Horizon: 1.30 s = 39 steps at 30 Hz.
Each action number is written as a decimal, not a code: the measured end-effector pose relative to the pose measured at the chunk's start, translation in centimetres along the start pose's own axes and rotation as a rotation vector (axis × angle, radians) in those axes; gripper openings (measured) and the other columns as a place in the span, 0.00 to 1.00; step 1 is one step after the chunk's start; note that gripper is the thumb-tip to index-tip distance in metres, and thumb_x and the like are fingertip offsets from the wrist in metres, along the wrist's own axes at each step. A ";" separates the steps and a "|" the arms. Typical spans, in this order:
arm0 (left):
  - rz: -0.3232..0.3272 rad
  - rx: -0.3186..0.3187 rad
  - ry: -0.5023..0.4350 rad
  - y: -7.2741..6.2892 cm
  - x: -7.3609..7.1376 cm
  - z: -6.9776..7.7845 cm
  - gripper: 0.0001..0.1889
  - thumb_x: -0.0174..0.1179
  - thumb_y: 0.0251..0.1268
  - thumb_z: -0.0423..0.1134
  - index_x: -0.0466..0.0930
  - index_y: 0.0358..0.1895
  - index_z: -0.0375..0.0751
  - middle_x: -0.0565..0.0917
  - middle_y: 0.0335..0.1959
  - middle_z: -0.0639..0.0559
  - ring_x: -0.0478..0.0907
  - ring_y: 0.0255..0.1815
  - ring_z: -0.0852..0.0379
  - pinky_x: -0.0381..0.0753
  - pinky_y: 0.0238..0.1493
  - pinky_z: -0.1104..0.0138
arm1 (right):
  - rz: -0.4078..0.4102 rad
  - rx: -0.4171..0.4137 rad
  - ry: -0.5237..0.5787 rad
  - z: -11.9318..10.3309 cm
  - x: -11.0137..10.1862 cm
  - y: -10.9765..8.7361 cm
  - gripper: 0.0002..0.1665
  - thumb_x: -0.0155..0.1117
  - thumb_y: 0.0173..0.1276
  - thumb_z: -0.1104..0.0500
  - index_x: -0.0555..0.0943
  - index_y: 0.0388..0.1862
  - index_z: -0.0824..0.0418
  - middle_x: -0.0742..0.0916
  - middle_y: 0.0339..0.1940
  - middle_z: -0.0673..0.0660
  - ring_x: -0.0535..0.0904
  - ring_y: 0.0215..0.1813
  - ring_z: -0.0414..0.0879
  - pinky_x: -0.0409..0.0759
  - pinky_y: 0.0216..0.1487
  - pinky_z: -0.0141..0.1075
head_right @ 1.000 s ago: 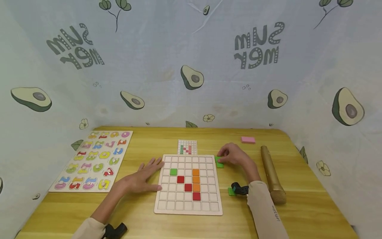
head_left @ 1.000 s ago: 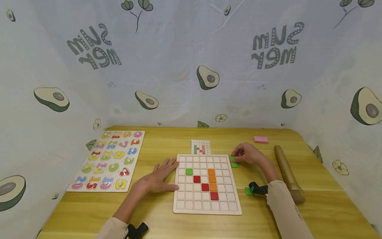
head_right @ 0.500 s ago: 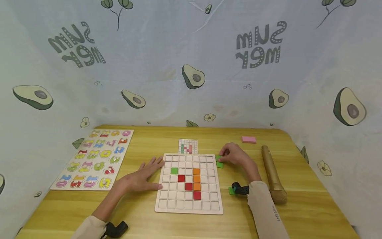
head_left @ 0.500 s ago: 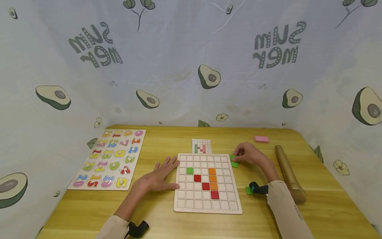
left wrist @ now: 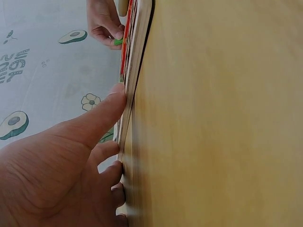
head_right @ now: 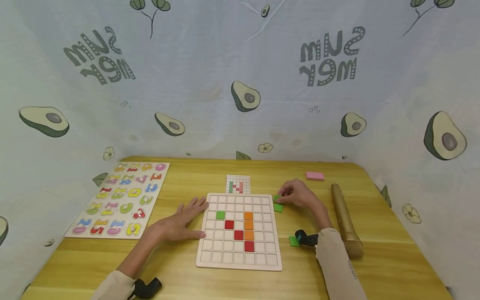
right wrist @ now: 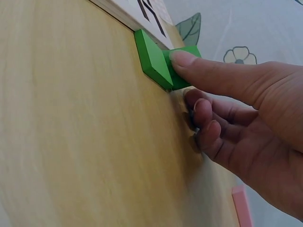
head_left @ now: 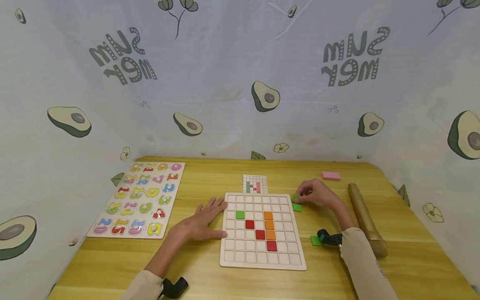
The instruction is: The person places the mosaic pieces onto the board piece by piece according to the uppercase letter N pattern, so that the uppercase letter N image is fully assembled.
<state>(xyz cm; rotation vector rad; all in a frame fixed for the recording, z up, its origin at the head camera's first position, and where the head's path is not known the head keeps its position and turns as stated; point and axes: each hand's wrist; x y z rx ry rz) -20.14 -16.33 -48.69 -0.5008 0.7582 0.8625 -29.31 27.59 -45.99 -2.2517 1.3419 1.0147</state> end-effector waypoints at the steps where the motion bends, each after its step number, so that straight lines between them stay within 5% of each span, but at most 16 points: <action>1: 0.002 0.012 0.002 0.1 0.1 -0.1 0.52 0.69 0.72 0.62 0.52 0.89 0.46 0.44 0.92 0.46 0.33 0.91 0.41 0.30 0.86 0.37 | -0.001 -0.009 -0.004 0.0 -0.1 -0.1 0.06 0.77 0.71 0.64 0.92 0.41 0.67 0.89 0.39 0.58 0.78 0.40 0.46 0.78 0.40 0.33; 15: -0.014 -0.035 0.005 -0.5 -0.4 1.3 0.50 0.70 0.73 0.55 0.52 0.89 0.43 0.44 0.91 0.45 0.34 0.91 0.41 0.30 0.87 0.39 | 0.016 -0.102 -0.042 0.1 -0.2 -0.2 0.06 0.71 0.74 0.69 0.93 0.44 0.70 0.92 0.42 0.62 0.85 0.44 0.44 0.83 0.43 0.32; 25: -0.017 -0.030 0.013 -0.4 -0.5 1.2 0.51 0.69 0.73 0.57 0.51 0.89 0.44 0.43 0.91 0.46 0.33 0.91 0.42 0.30 0.87 0.40 | 0.059 -0.022 -0.033 -0.5 0.0 -0.1 0.09 0.70 0.77 0.65 0.93 0.47 0.70 0.94 0.43 0.63 0.86 0.39 0.44 0.84 0.39 0.31; 33: -0.015 -0.034 0.014 -0.3 -0.5 1.0 0.52 0.70 0.72 0.58 0.51 0.90 0.46 0.43 0.92 0.48 0.33 0.91 0.43 0.29 0.87 0.40 | 0.080 0.035 -0.001 -0.2 0.1 0.0 0.08 0.71 0.76 0.66 0.92 0.46 0.70 0.92 0.34 0.58 0.85 0.31 0.46 0.84 0.34 0.33; 39: -0.003 -0.030 0.035 0.3 0.3 -0.3 0.53 0.70 0.71 0.60 0.50 0.90 0.49 0.42 0.92 0.52 0.32 0.91 0.47 0.29 0.88 0.42 | 0.074 0.035 0.060 -0.3 0.2 0.0 0.09 0.70 0.77 0.65 0.91 0.46 0.71 0.92 0.32 0.59 0.84 0.30 0.46 0.84 0.33 0.33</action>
Point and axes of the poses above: each hand's wrist, its own y-axis towards the middle knuckle, its own x-axis out of the palm, z = x × y
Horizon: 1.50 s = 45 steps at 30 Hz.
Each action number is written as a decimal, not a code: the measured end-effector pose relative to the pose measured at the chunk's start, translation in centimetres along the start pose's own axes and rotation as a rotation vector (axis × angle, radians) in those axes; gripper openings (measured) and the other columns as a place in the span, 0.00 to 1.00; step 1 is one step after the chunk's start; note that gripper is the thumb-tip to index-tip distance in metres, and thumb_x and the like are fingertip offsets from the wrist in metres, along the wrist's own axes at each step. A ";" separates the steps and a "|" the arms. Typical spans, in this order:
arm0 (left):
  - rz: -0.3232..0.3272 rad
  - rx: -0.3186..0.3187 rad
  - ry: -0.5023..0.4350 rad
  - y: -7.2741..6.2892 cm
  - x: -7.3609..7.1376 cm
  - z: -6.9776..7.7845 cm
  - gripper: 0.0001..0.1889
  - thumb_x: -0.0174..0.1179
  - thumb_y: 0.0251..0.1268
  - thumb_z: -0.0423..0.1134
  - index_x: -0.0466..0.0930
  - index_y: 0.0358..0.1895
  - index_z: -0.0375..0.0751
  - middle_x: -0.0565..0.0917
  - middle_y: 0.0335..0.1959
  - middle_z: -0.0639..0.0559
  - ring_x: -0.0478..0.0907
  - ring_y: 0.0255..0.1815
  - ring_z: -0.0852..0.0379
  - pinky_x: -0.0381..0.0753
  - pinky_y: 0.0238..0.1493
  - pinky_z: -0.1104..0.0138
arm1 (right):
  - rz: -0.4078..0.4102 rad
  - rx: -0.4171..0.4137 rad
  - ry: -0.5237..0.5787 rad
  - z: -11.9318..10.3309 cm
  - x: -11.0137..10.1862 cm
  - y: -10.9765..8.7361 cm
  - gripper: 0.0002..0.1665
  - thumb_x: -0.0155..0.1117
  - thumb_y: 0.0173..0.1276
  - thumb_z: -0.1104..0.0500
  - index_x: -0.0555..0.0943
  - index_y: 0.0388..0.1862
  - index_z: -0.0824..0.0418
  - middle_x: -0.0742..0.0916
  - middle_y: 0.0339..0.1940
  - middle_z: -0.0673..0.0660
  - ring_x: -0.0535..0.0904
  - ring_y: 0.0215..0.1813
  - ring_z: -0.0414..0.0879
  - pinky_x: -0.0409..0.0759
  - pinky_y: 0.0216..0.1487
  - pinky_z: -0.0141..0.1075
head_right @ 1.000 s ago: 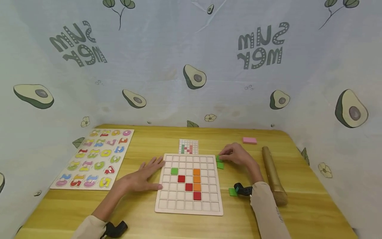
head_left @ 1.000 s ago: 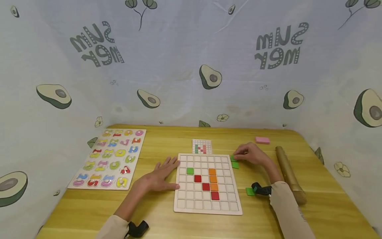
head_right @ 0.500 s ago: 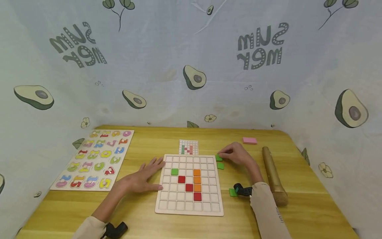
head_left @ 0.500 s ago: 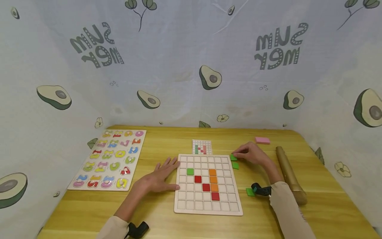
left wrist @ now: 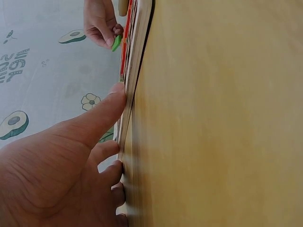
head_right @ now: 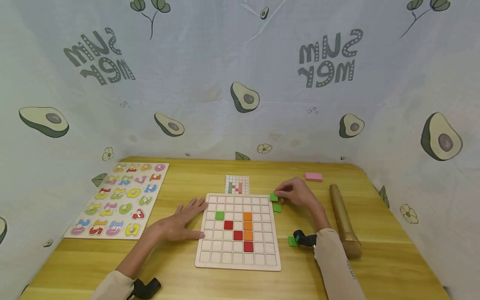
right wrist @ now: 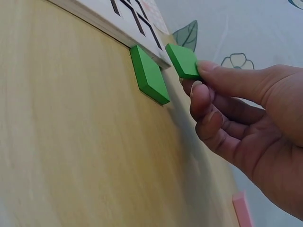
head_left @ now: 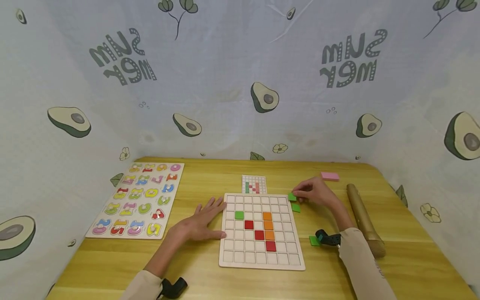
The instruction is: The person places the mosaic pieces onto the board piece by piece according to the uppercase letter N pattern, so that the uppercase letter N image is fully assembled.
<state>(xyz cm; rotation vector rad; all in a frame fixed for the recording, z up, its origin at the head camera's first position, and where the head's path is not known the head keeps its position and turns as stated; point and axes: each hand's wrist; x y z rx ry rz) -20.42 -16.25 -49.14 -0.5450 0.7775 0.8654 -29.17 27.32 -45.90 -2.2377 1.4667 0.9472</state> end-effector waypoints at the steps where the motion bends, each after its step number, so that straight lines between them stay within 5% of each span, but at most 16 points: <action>1: 0.000 -0.002 0.000 0.0 0.0 0.0 0.52 0.70 0.71 0.60 0.50 0.90 0.49 0.42 0.92 0.53 0.32 0.91 0.48 0.29 0.88 0.43 | -0.004 0.007 0.013 0.0 0.0 0.0 0.09 0.69 0.78 0.65 0.91 0.46 0.71 0.91 0.31 0.58 0.84 0.30 0.46 0.84 0.33 0.33; 13: -0.024 -0.019 -0.017 -0.8 -1.0 2.0 0.50 0.70 0.74 0.55 0.52 0.89 0.42 0.44 0.91 0.45 0.34 0.91 0.42 0.30 0.87 0.40 | -0.011 0.020 -0.025 -1.9 1.4 0.6 0.09 0.69 0.78 0.64 0.91 0.45 0.70 0.89 0.29 0.56 0.81 0.30 0.46 0.81 0.31 0.31; 26: -0.025 -0.030 -0.022 -0.8 -1.0 1.9 0.51 0.70 0.73 0.56 0.52 0.89 0.44 0.43 0.92 0.47 0.32 0.91 0.43 0.30 0.87 0.41 | -0.030 -0.070 0.033 -4.4 4.3 1.5 0.08 0.70 0.77 0.66 0.91 0.44 0.71 0.90 0.31 0.59 0.81 0.29 0.48 0.83 0.32 0.32; 34: -0.031 -0.034 -0.015 -0.6 -1.0 2.0 0.50 0.70 0.74 0.55 0.51 0.89 0.44 0.43 0.92 0.47 0.32 0.91 0.44 0.30 0.87 0.40 | -0.019 -0.050 0.056 -5.2 5.7 1.7 0.07 0.71 0.76 0.65 0.92 0.44 0.70 0.92 0.33 0.58 0.83 0.30 0.44 0.84 0.34 0.30; 45: -0.027 -0.039 -0.003 -0.8 -1.1 2.2 0.50 0.70 0.74 0.54 0.52 0.89 0.44 0.44 0.91 0.47 0.33 0.91 0.44 0.31 0.87 0.40 | -0.131 -0.089 0.179 -7.3 8.0 2.0 0.06 0.70 0.76 0.69 0.91 0.43 0.73 0.91 0.31 0.62 0.85 0.29 0.48 0.86 0.33 0.33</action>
Point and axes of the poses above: each hand's wrist, its own y-axis towards the middle knuckle, its own x-axis out of the palm, z = x × y
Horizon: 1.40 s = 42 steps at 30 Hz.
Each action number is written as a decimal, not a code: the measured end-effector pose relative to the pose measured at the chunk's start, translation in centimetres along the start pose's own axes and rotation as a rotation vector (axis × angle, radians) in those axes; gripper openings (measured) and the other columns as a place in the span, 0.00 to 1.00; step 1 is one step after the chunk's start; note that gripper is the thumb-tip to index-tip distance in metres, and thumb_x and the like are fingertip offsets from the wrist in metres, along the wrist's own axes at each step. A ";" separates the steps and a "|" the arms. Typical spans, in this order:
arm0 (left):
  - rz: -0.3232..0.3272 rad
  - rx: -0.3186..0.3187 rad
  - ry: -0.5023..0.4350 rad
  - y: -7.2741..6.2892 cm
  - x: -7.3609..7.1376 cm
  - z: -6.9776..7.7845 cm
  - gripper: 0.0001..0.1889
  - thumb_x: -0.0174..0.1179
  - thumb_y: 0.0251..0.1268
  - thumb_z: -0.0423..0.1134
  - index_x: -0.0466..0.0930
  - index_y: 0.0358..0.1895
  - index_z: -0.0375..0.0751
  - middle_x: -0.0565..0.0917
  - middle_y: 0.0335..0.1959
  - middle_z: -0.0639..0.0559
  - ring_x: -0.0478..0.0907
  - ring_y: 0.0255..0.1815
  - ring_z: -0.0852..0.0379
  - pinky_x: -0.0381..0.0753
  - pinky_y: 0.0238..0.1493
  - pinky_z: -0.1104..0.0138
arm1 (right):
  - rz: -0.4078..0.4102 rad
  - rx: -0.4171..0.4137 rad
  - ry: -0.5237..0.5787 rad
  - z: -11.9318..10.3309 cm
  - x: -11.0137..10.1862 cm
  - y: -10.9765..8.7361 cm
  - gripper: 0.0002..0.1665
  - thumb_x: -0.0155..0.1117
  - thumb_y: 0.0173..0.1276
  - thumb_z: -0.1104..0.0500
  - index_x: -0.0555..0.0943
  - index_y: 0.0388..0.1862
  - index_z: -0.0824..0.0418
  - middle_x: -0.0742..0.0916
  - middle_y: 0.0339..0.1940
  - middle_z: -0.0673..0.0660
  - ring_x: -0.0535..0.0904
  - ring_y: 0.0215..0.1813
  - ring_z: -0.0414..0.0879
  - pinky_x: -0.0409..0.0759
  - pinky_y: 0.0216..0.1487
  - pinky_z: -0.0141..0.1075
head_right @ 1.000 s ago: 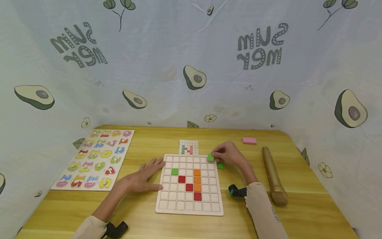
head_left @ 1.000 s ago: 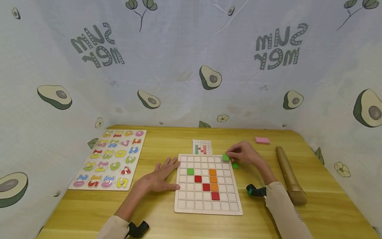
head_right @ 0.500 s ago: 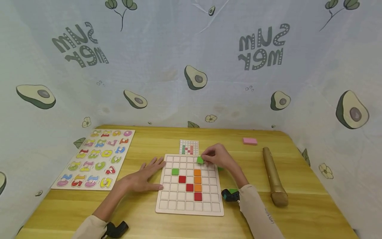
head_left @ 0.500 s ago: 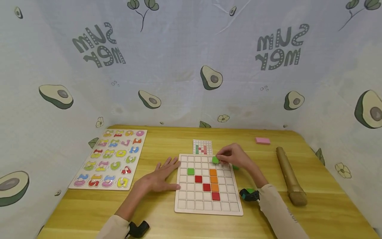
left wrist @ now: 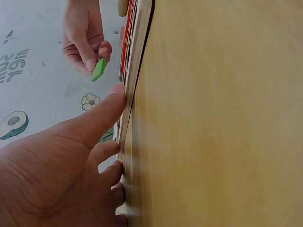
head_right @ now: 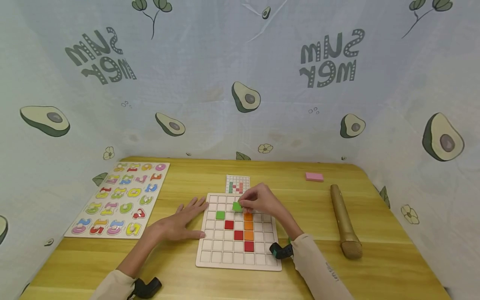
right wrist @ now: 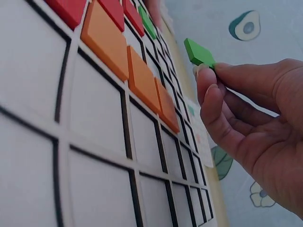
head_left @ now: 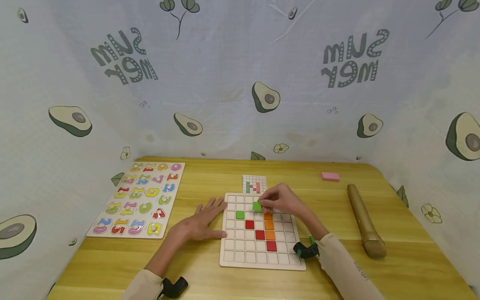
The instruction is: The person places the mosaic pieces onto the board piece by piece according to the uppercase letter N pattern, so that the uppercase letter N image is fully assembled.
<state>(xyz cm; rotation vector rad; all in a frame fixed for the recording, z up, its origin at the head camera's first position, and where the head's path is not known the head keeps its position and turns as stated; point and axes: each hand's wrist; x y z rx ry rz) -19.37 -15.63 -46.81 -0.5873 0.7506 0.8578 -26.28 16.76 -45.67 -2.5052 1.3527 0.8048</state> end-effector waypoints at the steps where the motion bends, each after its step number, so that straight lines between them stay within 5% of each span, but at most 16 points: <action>1: -0.001 -0.002 0.003 0.0 0.0 0.0 0.50 0.70 0.74 0.54 0.52 0.89 0.45 0.44 0.91 0.48 0.33 0.91 0.44 0.31 0.88 0.41 | -0.007 -0.003 0.009 -0.2 0.3 0.0 0.06 0.70 0.75 0.69 0.91 0.43 0.72 0.91 0.31 0.61 0.85 0.29 0.47 0.86 0.33 0.32; 19: -0.005 0.002 0.005 0.3 0.1 -0.2 0.50 0.70 0.74 0.56 0.51 0.89 0.44 0.44 0.92 0.48 0.32 0.91 0.44 0.31 0.87 0.40 | -0.072 -0.020 -0.022 -1.5 3.9 0.2 0.04 0.74 0.73 0.67 0.93 0.38 0.67 0.90 0.26 0.52 0.84 0.26 0.41 0.84 0.31 0.29; 26: 0.013 0.024 -0.005 0.5 0.8 -1.6 0.53 0.69 0.71 0.64 0.51 0.90 0.48 0.43 0.92 0.51 0.32 0.91 0.47 0.30 0.88 0.42 | -0.060 -0.023 -0.071 -1.9 4.9 0.2 0.04 0.75 0.72 0.66 0.94 0.38 0.65 0.91 0.26 0.51 0.83 0.25 0.41 0.78 0.26 0.27; 34: -0.004 0.013 0.001 -0.1 0.0 -0.1 0.50 0.69 0.74 0.57 0.52 0.89 0.44 0.44 0.91 0.47 0.33 0.91 0.43 0.31 0.87 0.40 | -0.073 -0.091 -0.122 -2.2 5.7 0.2 0.04 0.75 0.72 0.67 0.94 0.35 0.63 0.91 0.29 0.49 0.81 0.25 0.38 0.82 0.31 0.28; 42: -0.001 -0.003 0.014 0.2 0.1 -0.2 0.50 0.70 0.74 0.55 0.52 0.89 0.45 0.44 0.92 0.48 0.33 0.91 0.44 0.32 0.87 0.40 | -0.100 -0.142 -0.172 -2.4 5.8 0.1 0.04 0.76 0.71 0.67 0.94 0.36 0.62 0.91 0.31 0.48 0.76 0.28 0.33 0.78 0.31 0.27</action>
Point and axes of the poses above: each hand's wrist, its own y-axis towards the middle knuckle, its own x-axis out of the palm, z = x × y
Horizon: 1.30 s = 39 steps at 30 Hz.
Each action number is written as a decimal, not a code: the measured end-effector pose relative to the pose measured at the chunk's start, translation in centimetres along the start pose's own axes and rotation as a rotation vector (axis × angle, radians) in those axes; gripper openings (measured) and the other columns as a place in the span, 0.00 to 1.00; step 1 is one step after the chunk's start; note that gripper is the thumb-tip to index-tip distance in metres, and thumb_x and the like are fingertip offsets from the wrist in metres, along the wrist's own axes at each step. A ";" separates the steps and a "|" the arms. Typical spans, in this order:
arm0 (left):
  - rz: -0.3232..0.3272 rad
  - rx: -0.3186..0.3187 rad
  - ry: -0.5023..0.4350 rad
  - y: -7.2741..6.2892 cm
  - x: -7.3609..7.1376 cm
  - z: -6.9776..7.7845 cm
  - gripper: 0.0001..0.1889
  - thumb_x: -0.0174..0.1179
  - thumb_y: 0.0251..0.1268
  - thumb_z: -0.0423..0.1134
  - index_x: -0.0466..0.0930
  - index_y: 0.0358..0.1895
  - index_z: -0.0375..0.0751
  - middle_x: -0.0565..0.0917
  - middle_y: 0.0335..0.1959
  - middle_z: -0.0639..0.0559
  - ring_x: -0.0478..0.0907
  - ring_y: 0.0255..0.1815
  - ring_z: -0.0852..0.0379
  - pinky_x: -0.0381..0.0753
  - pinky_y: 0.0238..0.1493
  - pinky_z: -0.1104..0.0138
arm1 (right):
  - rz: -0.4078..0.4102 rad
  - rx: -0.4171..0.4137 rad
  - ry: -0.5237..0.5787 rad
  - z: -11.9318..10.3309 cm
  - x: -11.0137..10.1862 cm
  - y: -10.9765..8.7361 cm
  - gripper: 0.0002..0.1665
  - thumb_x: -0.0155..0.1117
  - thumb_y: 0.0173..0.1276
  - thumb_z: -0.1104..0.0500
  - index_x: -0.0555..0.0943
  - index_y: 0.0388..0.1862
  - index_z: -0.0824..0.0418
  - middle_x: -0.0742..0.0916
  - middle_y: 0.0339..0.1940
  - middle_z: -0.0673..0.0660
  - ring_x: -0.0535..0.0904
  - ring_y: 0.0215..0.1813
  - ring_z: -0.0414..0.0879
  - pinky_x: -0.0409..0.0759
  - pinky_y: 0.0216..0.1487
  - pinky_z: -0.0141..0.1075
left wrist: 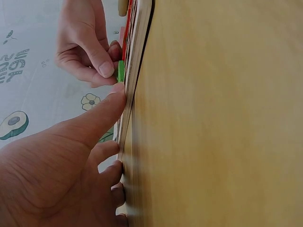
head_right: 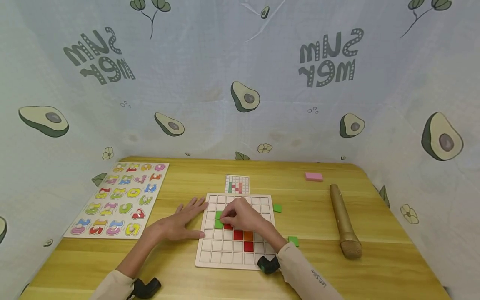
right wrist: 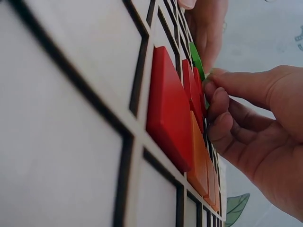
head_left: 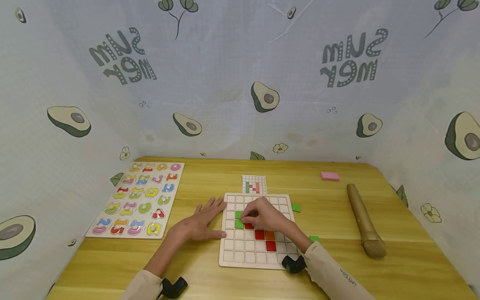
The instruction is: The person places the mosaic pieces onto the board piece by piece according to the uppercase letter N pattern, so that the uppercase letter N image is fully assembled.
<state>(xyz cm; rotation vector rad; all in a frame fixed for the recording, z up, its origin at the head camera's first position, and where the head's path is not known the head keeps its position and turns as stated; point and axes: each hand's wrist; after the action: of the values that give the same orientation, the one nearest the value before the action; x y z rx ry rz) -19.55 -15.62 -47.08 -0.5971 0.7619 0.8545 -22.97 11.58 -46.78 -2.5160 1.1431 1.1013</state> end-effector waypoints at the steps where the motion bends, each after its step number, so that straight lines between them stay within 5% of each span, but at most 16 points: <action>1: -0.001 0.001 0.000 0.0 0.0 0.0 0.50 0.70 0.74 0.55 0.52 0.89 0.45 0.44 0.92 0.48 0.33 0.91 0.44 0.32 0.87 0.40 | -0.008 -0.011 -0.004 0.0 0.0 0.0 0.03 0.76 0.70 0.67 0.94 0.37 0.62 0.91 0.32 0.48 0.76 0.29 0.33 0.79 0.32 0.27; 17: 0.022 0.077 -0.053 0.3 0.6 -1.7 0.54 0.66 0.70 0.69 0.50 0.90 0.50 0.42 0.92 0.50 0.31 0.91 0.41 0.29 0.85 0.35 | -0.056 -0.044 -0.039 -0.4 0.0 -0.1 0.07 0.80 0.66 0.69 0.92 0.42 0.64 0.84 0.28 0.46 0.75 0.31 0.34 0.77 0.33 0.27; 25: 0.011 0.051 -0.047 -0.1 0.0 -0.5 0.52 0.71 0.71 0.59 0.53 0.89 0.43 0.45 0.91 0.44 0.34 0.91 0.40 0.30 0.86 0.37 | -0.070 -0.060 -0.071 -0.5 0.0 -0.1 0.08 0.79 0.67 0.68 0.92 0.44 0.64 0.84 0.28 0.46 0.74 0.31 0.34 0.76 0.33 0.26; 39: 0.010 0.040 -0.051 -0.2 0.1 -0.3 0.52 0.70 0.71 0.60 0.53 0.89 0.45 0.45 0.92 0.46 0.33 0.91 0.41 0.30 0.86 0.38 | -0.161 -0.049 -0.068 0.1 -3.0 -0.6 0.09 0.74 0.75 0.62 0.92 0.51 0.63 0.91 0.36 0.46 0.81 0.35 0.34 0.86 0.41 0.31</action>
<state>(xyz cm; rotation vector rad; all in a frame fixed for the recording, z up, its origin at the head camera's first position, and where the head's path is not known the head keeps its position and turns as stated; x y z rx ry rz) -19.43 -15.96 -47.28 -0.5346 0.7346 0.8589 -23.90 13.85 -44.90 -2.5339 0.8892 1.1743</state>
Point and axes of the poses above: each hand's wrist, its own y-axis towards the middle knuckle, its own x-axis out of the palm, z = x × y
